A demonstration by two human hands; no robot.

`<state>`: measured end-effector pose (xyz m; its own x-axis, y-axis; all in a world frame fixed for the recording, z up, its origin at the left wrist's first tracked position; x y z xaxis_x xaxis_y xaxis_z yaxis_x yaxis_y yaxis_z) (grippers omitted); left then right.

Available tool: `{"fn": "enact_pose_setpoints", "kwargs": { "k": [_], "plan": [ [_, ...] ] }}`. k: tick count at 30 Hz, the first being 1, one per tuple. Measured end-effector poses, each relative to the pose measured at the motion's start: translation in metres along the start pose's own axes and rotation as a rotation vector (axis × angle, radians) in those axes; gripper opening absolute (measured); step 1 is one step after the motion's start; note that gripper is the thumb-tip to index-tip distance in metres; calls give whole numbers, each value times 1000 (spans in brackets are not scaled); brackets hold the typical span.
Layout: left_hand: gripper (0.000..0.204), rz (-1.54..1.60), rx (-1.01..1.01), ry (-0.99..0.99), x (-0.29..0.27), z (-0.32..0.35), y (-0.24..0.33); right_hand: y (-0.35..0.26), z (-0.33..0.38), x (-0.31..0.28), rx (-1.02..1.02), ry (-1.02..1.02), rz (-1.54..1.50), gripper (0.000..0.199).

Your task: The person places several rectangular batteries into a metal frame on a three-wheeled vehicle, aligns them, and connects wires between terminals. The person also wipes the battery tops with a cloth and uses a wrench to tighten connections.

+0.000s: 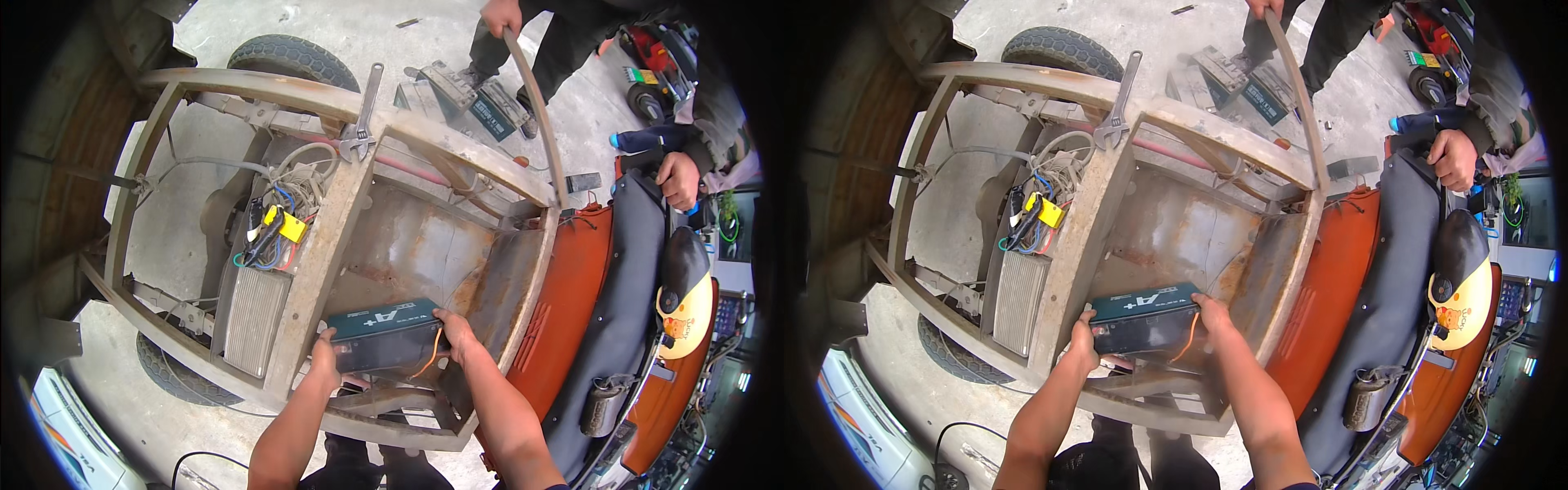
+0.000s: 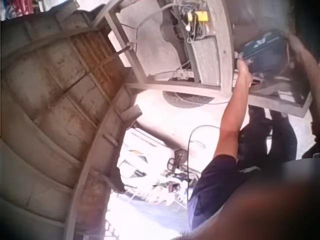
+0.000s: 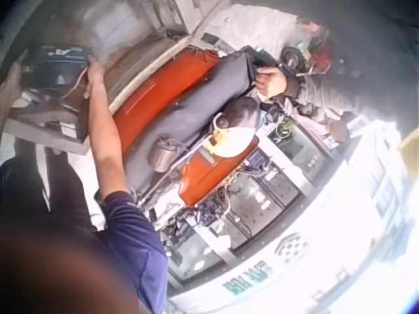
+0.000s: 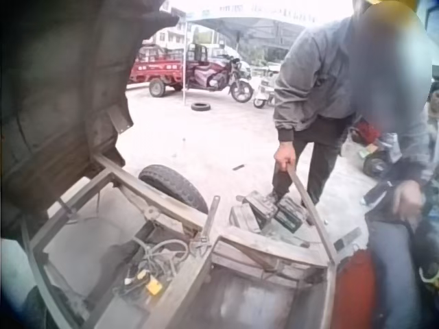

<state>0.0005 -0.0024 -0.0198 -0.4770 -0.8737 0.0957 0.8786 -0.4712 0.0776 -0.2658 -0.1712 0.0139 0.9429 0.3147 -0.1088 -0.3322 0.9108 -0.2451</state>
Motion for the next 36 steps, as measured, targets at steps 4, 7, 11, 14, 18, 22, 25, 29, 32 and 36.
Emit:
{"fn": "enact_pose_setpoints", "kwargs": {
  "k": [4,7,11,14,18,22,25,29,32,36],
  "plan": [
    [57,-55,-32,116,27,21,16,-2,-1,-2,45,113,59,45],
    [82,-79,13,34,41,37,26,-12,1,2,80,170,74,46],
    [90,-227,122,13,52,37,33,7,21,5,175,146,-99,48],
    [72,-320,178,48,59,28,35,30,25,5,247,175,-205,50],
    [66,-382,221,65,64,33,39,36,28,5,245,153,-190,51],
    [67,-487,236,66,67,35,40,58,48,9,281,123,-241,58],
    [86,-544,208,90,70,39,44,61,44,9,321,107,-225,60],
    [88,-534,202,149,86,48,46,47,33,-11,255,189,190,59],
    [88,-602,231,208,96,56,49,15,34,-12,-146,607,1098,47],
    [87,-651,327,279,98,57,46,-51,-7,17,-323,337,1176,45]
  ]
}}
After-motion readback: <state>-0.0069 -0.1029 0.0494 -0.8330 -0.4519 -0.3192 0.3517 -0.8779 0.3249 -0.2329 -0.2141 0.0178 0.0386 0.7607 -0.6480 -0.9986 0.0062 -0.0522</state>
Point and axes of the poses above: each hand's wrist, its own z-axis away from the middle knuckle, its own x-axis out of the palm, y = z × x, the point moved 2 cm from there along -z, towards the middle knuckle, and after that the axes turned 10 degrees about z, right-handed, at the moved point
